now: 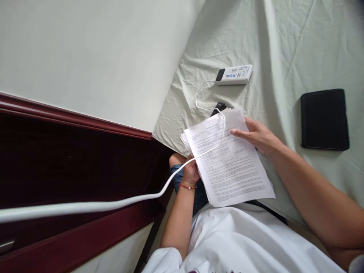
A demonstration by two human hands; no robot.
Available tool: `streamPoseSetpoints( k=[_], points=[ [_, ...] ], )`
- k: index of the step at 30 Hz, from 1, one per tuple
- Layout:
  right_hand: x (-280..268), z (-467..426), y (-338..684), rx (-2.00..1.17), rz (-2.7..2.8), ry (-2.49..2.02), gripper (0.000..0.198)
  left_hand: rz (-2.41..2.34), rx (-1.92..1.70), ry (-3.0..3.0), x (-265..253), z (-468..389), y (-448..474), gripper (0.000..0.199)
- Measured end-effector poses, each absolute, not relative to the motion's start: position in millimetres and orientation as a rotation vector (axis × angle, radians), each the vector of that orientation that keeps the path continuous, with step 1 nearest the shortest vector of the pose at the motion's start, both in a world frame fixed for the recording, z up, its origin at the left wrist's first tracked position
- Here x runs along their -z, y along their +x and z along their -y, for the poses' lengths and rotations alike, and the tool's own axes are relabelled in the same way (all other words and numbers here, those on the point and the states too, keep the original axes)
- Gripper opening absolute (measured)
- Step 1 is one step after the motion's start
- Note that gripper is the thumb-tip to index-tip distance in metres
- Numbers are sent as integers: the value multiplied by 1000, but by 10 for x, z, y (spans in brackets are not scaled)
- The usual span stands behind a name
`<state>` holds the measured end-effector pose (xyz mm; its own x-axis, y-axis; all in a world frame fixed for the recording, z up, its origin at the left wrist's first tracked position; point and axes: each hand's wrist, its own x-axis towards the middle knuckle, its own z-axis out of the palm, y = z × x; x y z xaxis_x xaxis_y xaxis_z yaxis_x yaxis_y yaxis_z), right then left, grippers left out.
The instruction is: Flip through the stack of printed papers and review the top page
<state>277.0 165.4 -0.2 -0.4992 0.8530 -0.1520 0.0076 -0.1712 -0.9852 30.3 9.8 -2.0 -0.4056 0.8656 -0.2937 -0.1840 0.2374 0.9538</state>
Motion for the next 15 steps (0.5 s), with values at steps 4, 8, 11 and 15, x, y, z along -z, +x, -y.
streamPoseSetpoints(
  k=[4, 8, 11, 15],
  points=[
    [-46, -1622, 2777, -2096, 1090, -878, 47, -1517, -1364, 666, -13, -117, 317, 69],
    [-64, -1610, 2787, -2154, 1037, -859, 43, -1479, -1382, 654, -12, -61, 332, 71],
    [-67, -1600, 2803, -2242, 1068, -838, 41, -1517, -1292, 616, 7, -3, 357, 72],
    [-40, -1597, 2814, -2359, 1105, -845, 41, -1481, -1272, 577, 39, -15, 349, 69]
  ],
)
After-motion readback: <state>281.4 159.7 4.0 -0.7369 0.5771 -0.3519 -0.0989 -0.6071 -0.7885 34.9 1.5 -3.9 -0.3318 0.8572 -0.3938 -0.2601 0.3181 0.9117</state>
